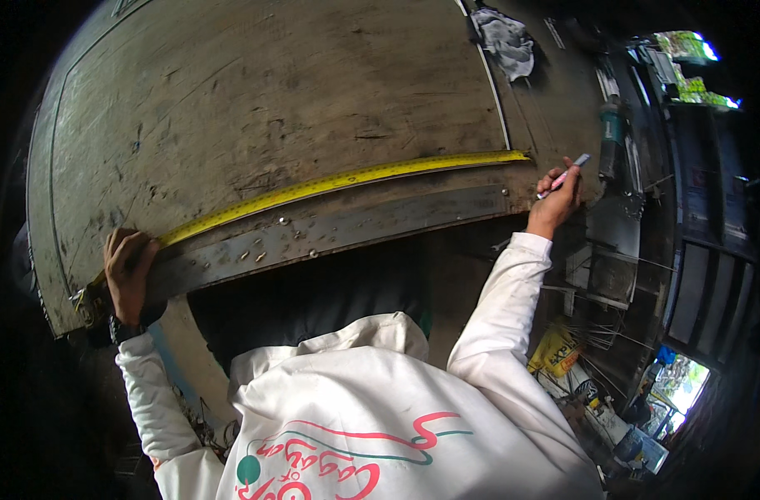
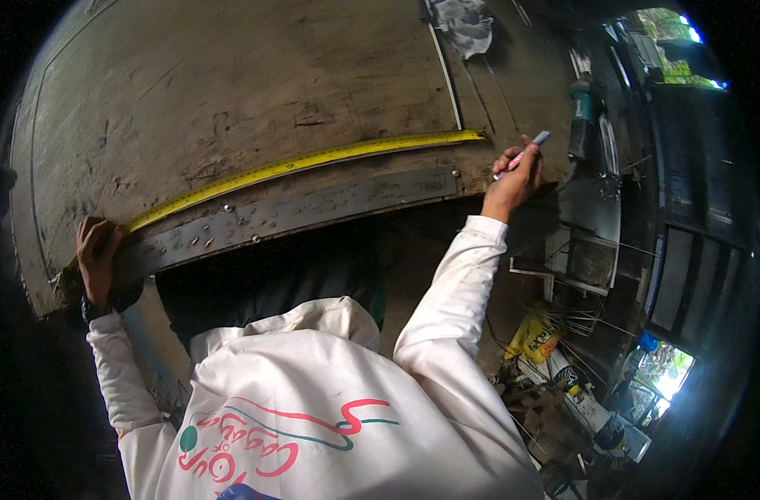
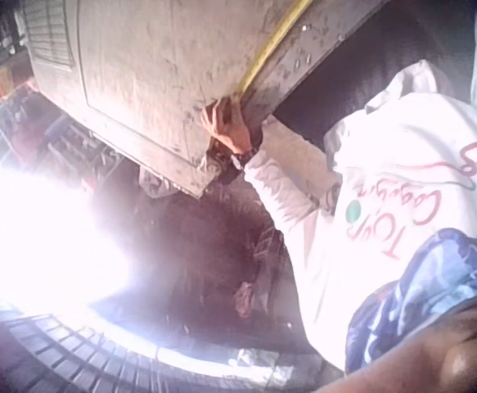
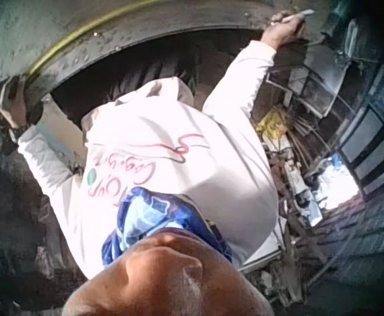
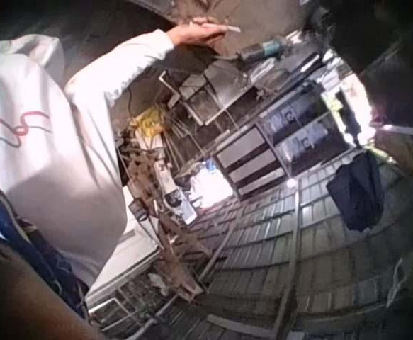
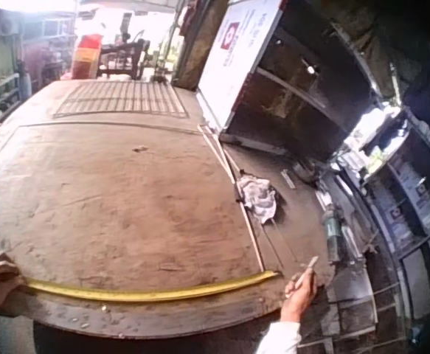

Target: The person measures a large metal sheet with a yellow tape measure and marks points with a marker. They wipe the surface with a cloth and reposition the tape measure multiple times to verify measurements.

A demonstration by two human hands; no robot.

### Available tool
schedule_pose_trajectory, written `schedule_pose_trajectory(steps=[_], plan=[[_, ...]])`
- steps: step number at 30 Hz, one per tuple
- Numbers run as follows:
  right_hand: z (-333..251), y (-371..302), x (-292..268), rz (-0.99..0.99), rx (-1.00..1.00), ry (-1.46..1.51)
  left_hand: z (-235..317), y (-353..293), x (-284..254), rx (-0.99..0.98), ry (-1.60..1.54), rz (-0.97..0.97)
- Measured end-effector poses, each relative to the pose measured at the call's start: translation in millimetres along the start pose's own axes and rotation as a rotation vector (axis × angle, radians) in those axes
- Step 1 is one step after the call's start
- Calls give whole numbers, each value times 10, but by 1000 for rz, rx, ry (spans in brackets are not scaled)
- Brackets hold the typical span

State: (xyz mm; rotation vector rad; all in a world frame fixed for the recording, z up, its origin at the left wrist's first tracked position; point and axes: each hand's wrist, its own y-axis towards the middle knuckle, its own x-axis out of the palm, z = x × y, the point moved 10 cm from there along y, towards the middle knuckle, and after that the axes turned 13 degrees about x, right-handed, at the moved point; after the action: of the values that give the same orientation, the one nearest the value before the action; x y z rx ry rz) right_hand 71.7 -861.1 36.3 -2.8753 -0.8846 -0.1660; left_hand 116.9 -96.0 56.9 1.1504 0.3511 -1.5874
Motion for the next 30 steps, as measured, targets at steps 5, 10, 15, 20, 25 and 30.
schedule_pose_trajectory(steps=[5,10,15,20,25,30], plan=[[23,54,-62,-23,2,5,111,79,-47,41,18,20],[42,101,-57,-53,9,-1,97,60,-52,42,7,21],[11,76,-27,-51,-9,-44,124,69,-56,60,37,40],[-20,54,-2,-50,-5,-34,126,76,-49,59,35,38],[-55,-10,54,-34,-40,-47,103,62,-51,45,19,40],[-28,62,-4,-63,-20,-46,104,67,-54,61,17,37]])
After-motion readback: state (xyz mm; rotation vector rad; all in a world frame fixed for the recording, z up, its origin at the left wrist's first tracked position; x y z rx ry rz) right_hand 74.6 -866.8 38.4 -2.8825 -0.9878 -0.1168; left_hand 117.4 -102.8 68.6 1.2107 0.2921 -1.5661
